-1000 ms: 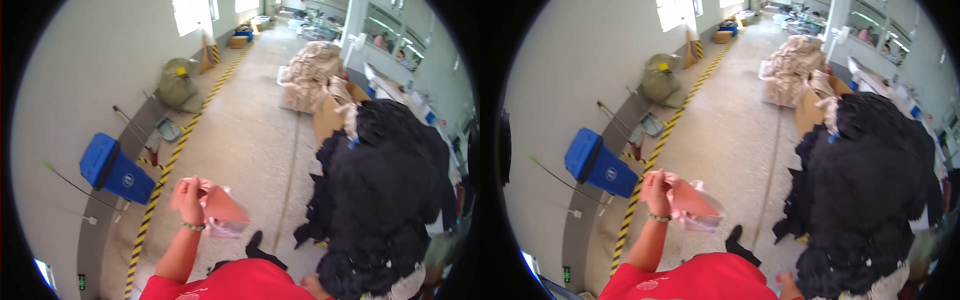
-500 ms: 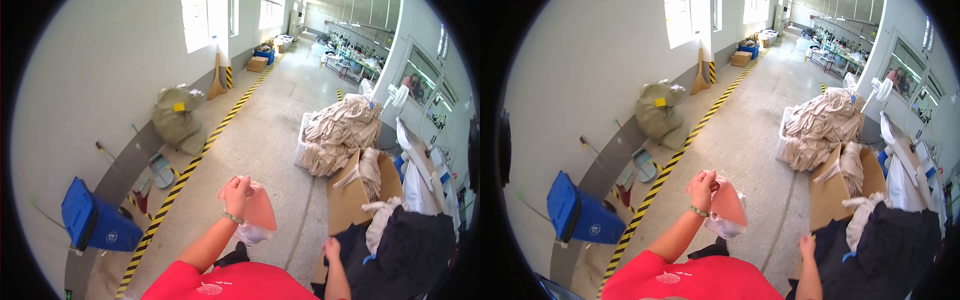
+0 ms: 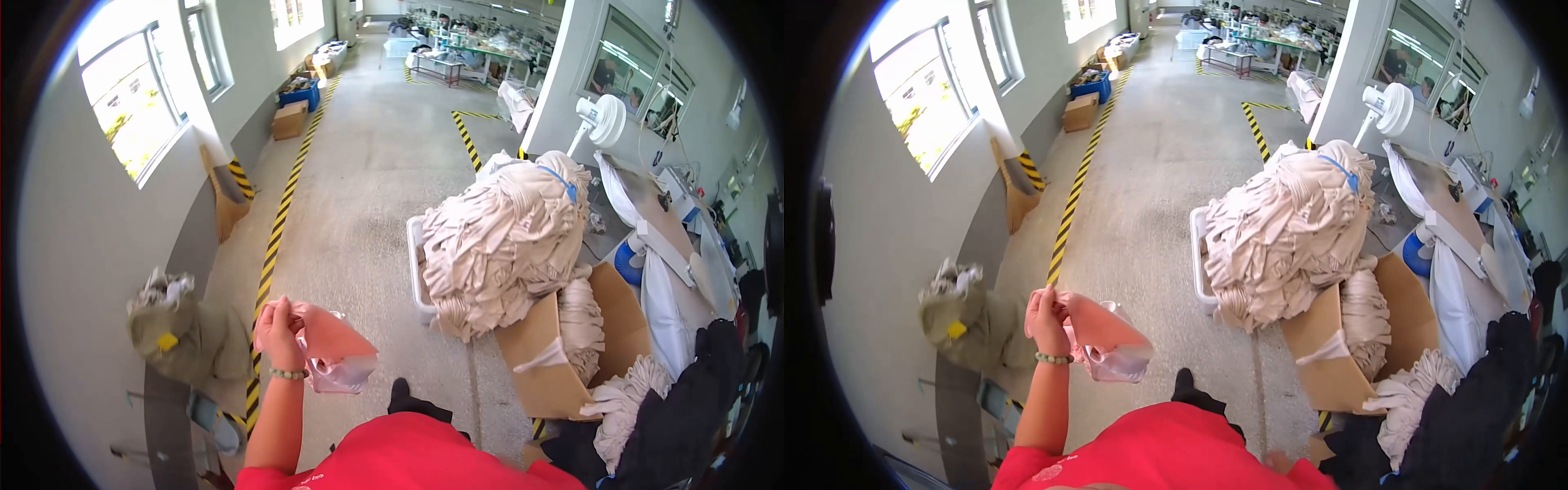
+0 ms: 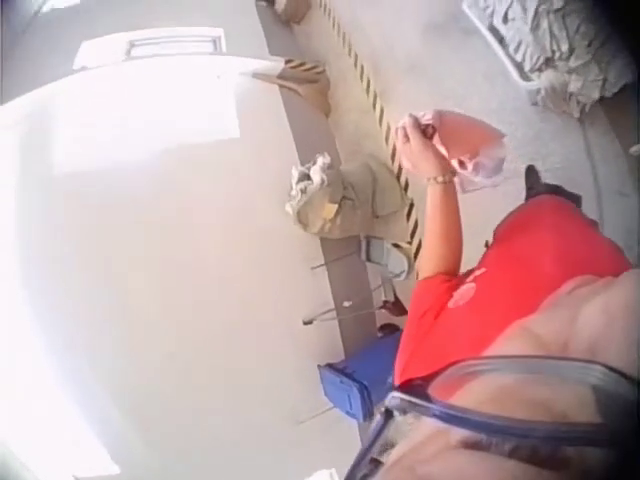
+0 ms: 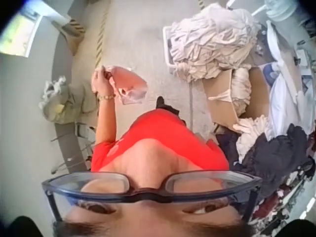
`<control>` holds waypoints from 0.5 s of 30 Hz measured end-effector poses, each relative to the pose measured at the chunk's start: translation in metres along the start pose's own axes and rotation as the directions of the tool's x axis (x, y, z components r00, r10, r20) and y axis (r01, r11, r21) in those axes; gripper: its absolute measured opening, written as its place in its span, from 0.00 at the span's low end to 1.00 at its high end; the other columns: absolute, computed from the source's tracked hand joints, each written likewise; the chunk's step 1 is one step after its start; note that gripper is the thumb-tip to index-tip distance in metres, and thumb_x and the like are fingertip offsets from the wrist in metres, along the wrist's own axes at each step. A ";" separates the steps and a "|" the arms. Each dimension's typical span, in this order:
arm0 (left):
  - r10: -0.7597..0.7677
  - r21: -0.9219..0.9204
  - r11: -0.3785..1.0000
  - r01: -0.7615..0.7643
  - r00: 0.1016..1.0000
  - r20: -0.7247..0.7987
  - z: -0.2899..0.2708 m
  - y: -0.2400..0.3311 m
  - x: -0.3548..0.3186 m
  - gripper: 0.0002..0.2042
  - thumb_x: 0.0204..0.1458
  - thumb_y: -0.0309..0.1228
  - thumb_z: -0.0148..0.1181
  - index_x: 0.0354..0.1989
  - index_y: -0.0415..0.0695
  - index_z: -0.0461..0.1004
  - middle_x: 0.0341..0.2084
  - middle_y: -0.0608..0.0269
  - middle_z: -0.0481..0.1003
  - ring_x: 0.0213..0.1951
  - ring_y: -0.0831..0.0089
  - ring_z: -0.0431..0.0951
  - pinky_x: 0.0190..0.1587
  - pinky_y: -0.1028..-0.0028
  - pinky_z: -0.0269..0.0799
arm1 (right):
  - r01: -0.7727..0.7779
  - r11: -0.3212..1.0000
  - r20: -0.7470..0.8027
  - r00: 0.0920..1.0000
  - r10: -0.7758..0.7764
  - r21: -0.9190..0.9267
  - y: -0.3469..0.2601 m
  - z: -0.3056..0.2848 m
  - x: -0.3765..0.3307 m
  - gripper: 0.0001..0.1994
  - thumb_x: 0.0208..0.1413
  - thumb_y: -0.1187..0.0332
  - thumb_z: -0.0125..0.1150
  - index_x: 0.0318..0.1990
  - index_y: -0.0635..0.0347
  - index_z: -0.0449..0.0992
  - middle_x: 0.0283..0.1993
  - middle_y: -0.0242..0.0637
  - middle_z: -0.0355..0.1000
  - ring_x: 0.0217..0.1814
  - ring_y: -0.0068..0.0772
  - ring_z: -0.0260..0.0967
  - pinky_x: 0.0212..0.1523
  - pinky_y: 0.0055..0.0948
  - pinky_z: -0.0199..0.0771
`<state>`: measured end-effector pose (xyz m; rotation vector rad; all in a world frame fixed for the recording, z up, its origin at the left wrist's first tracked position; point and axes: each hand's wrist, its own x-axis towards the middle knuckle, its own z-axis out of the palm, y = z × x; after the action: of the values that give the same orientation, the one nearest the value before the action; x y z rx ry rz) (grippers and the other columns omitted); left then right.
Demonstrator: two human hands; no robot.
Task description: The recorder walks through a garment factory, picks up a pair of black trousers, and irons them on a specialized ironing table.
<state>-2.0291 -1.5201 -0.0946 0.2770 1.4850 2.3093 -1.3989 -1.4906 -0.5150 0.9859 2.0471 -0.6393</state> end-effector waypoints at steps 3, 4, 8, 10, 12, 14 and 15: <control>0.017 -0.062 0.998 -0.021 0.998 -0.057 0.038 0.010 0.093 0.10 0.60 0.30 0.57 0.26 0.46 0.68 0.18 0.73 0.68 0.19 0.86 0.67 0.22 0.84 0.65 | -0.005 0.577 -0.183 0.946 0.266 0.816 -0.097 -0.248 0.109 0.11 0.59 0.63 0.54 0.34 0.60 0.78 0.26 0.37 0.76 0.24 0.35 0.74 0.27 0.36 0.75; 0.050 -0.092 0.994 -0.055 0.997 -0.050 0.046 0.007 0.127 0.10 0.61 0.30 0.56 0.26 0.47 0.68 0.19 0.73 0.68 0.19 0.86 0.67 0.22 0.84 0.64 | 0.186 0.281 -0.254 0.940 0.226 0.941 -0.138 -0.354 0.131 0.11 0.62 0.64 0.54 0.33 0.61 0.76 0.25 0.36 0.75 0.23 0.28 0.73 0.23 0.30 0.73; 0.064 -0.159 0.985 -0.066 0.998 -0.018 0.116 -0.032 0.267 0.09 0.61 0.30 0.56 0.27 0.47 0.69 0.20 0.75 0.68 0.20 0.86 0.67 0.22 0.84 0.63 | 0.594 0.461 -0.663 0.749 -0.018 0.659 -0.205 -0.668 0.206 0.12 0.62 0.67 0.56 0.49 0.63 0.75 0.34 0.36 0.78 0.32 0.25 0.76 0.33 0.26 0.75; 0.025 -0.168 0.986 -0.020 0.999 0.025 0.142 -0.064 0.345 0.09 0.61 0.31 0.57 0.28 0.47 0.70 0.20 0.73 0.71 0.20 0.86 0.69 0.23 0.84 0.65 | 0.622 0.569 -0.751 0.661 -0.013 0.538 -0.209 -0.757 0.245 0.13 0.60 0.66 0.58 0.50 0.62 0.75 0.33 0.37 0.79 0.32 0.26 0.77 0.34 0.27 0.75; -0.027 -0.168 0.985 0.037 0.998 0.059 0.165 -0.089 0.423 0.08 0.61 0.31 0.57 0.28 0.46 0.71 0.20 0.72 0.72 0.21 0.85 0.70 0.24 0.86 0.66 | 0.660 0.456 -0.758 0.650 0.053 0.597 -0.220 -0.815 0.273 0.13 0.61 0.65 0.58 0.49 0.63 0.75 0.32 0.36 0.79 0.33 0.26 0.77 0.34 0.27 0.75; -0.062 -0.098 0.993 0.070 0.995 0.081 0.214 -0.120 0.500 0.10 0.60 0.31 0.58 0.27 0.45 0.70 0.20 0.71 0.72 0.21 0.83 0.73 0.25 0.83 0.71 | 0.493 0.621 -0.728 0.658 0.192 0.610 -0.184 -0.810 0.323 0.12 0.61 0.65 0.58 0.47 0.63 0.76 0.31 0.36 0.78 0.33 0.25 0.77 0.33 0.26 0.75; -0.073 -0.094 0.992 0.082 0.992 0.099 0.242 -0.132 0.535 0.11 0.60 0.31 0.58 0.26 0.44 0.70 0.20 0.70 0.72 0.21 0.83 0.73 0.25 0.82 0.72 | 0.435 0.517 -0.624 0.731 0.276 0.737 -0.178 -0.798 0.339 0.12 0.63 0.65 0.57 0.46 0.65 0.76 0.30 0.36 0.77 0.27 0.25 0.75 0.27 0.26 0.75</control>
<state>-2.4001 -1.0475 -0.1332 0.2928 1.3101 2.2662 -2.0155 -0.8928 -0.3019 1.9501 2.4079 -1.6858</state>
